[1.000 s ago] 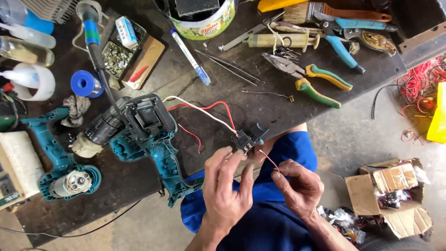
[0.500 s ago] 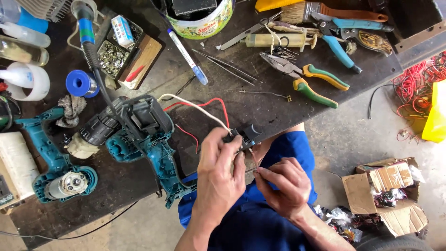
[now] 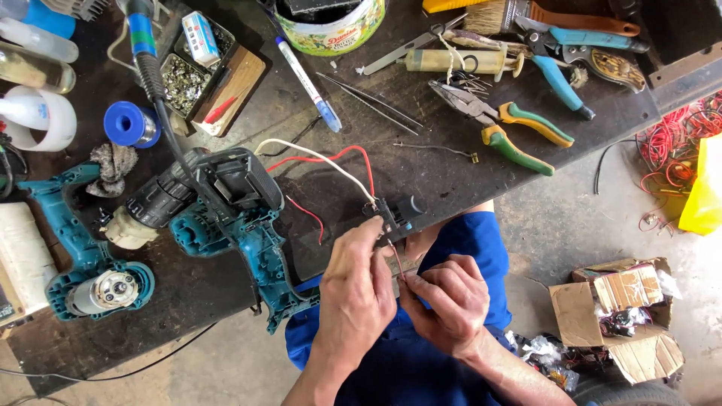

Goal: Soldering electrical wires to a switch component as part of a power tool repair.

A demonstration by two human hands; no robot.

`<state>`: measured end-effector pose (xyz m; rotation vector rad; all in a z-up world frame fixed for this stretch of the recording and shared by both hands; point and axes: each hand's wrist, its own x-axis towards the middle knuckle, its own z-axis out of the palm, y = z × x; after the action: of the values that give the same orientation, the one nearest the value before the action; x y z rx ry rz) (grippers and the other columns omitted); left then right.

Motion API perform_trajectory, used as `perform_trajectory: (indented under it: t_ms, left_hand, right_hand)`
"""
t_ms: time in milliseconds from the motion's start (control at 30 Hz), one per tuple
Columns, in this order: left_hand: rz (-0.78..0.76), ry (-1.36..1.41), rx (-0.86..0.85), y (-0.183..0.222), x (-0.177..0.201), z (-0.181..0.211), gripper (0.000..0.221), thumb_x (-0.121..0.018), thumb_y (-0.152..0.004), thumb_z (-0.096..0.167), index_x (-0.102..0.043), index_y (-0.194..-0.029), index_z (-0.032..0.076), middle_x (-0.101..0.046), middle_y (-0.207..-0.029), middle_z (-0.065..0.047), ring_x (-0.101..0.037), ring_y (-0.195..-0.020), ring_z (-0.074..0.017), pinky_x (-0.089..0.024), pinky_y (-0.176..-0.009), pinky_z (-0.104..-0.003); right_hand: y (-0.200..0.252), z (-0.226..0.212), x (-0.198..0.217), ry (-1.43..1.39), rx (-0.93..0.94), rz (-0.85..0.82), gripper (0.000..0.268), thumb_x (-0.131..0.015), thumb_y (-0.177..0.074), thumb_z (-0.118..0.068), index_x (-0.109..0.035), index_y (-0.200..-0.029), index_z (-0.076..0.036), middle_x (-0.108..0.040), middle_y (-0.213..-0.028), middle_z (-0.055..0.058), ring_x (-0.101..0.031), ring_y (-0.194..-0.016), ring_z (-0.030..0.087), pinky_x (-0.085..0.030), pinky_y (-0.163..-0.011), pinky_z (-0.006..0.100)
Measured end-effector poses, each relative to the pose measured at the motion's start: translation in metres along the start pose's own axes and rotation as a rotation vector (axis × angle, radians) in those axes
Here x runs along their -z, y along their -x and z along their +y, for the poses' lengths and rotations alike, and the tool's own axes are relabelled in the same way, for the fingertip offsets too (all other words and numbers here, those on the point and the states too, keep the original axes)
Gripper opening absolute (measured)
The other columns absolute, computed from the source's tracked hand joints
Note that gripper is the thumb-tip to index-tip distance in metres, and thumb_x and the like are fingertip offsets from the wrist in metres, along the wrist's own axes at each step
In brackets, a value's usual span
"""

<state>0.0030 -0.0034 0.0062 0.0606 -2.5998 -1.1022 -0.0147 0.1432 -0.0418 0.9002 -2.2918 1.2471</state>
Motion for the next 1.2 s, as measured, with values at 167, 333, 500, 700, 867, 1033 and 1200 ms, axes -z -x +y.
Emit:
perform_trajectory:
  t_ms: [167, 333, 500, 700, 867, 1033, 1200]
  left_hand:
    - [-0.116, -0.141, -0.128, 0.020, 0.004, -0.010, 0.027, -0.053, -0.106, 0.002, -0.056, -0.132, 0.012, -0.052, -0.150, -0.020, -0.058, -0.127, -0.0465, -0.056, -0.103, -0.049]
    - [-0.020, -0.247, -0.205, 0.018, 0.000, -0.013, 0.015, -0.058, -0.104, -0.001, -0.066, -0.115, 0.005, -0.061, -0.141, -0.019, -0.061, -0.125, -0.0461, -0.060, -0.095, -0.045]
    - [0.056, -0.255, -0.294, 0.021, 0.004, -0.013, 0.015, -0.063, -0.102, -0.008, -0.074, -0.109, -0.001, -0.054, -0.141, -0.025, -0.060, -0.125, -0.0355, -0.069, -0.091, -0.033]
    - [0.293, 0.072, 0.081, 0.043, 0.005, 0.016, 0.027, -0.070, -0.094, 0.016, -0.065, -0.111, -0.003, -0.072, -0.093, -0.008, -0.069, -0.075, -0.0166, -0.062, -0.074, -0.027]
    - [0.175, 0.345, 0.267, 0.041, 0.001, 0.018, 0.007, -0.069, -0.093, 0.012, -0.070, -0.093, 0.005, -0.074, -0.092, -0.008, -0.073, -0.080, -0.0186, -0.059, -0.072, -0.027]
    - [0.155, 0.512, 0.363, 0.045, 0.005, 0.006, 0.011, -0.068, -0.096, 0.012, -0.074, -0.095, 0.003, -0.073, -0.088, -0.006, -0.070, -0.081, -0.0162, -0.056, -0.077, -0.027]
    - [0.104, 0.424, 0.377, 0.048, 0.008, 0.001, 0.012, -0.074, -0.091, 0.011, -0.077, -0.098, 0.003, -0.079, -0.092, -0.006, -0.074, -0.086, -0.0167, -0.063, -0.078, -0.028]
  right_hand:
    - [0.002, -0.002, -0.007, -0.007, -0.017, 0.015, 0.014, -0.078, -0.085, -0.005, -0.064, -0.081, -0.005, -0.058, -0.071, 0.005, -0.055, -0.059, 0.019, -0.045, -0.068, 0.036]
    - [-0.005, -0.004, -0.003, -0.041, 0.003, -0.014, 0.014, -0.079, -0.084, -0.005, -0.066, -0.081, -0.003, -0.063, -0.071, 0.008, -0.057, -0.058, 0.020, -0.047, -0.065, 0.036]
    - [-0.005, -0.005, 0.000, -0.152, -0.013, -0.056, 0.015, -0.076, -0.087, -0.011, -0.066, -0.082, -0.002, -0.061, -0.070, 0.010, -0.052, -0.057, 0.023, -0.046, -0.063, 0.036]
    - [-0.007, -0.009, 0.005, -0.171, -0.021, -0.043, 0.012, -0.075, -0.087, -0.007, -0.066, -0.083, -0.002, -0.062, -0.073, 0.008, -0.056, -0.061, 0.020, -0.048, -0.065, 0.037]
    - [-0.011, -0.010, 0.003, -0.219, 0.090, -0.085, 0.016, -0.067, -0.093, -0.011, -0.061, -0.083, 0.000, -0.057, -0.071, 0.011, -0.056, -0.060, 0.023, -0.049, -0.066, 0.040]
    - [-0.010, 0.014, 0.023, -0.297, 0.023, -0.249, 0.029, -0.076, -0.091, -0.031, -0.071, -0.106, -0.006, -0.070, -0.101, 0.010, -0.067, -0.089, 0.030, -0.057, -0.083, 0.040]
    - [-0.030, 0.047, 0.047, -0.230, -0.148, -0.021, 0.020, -0.066, -0.094, -0.009, -0.068, -0.109, 0.003, -0.070, -0.098, 0.019, -0.068, -0.095, 0.034, -0.054, -0.096, 0.047]
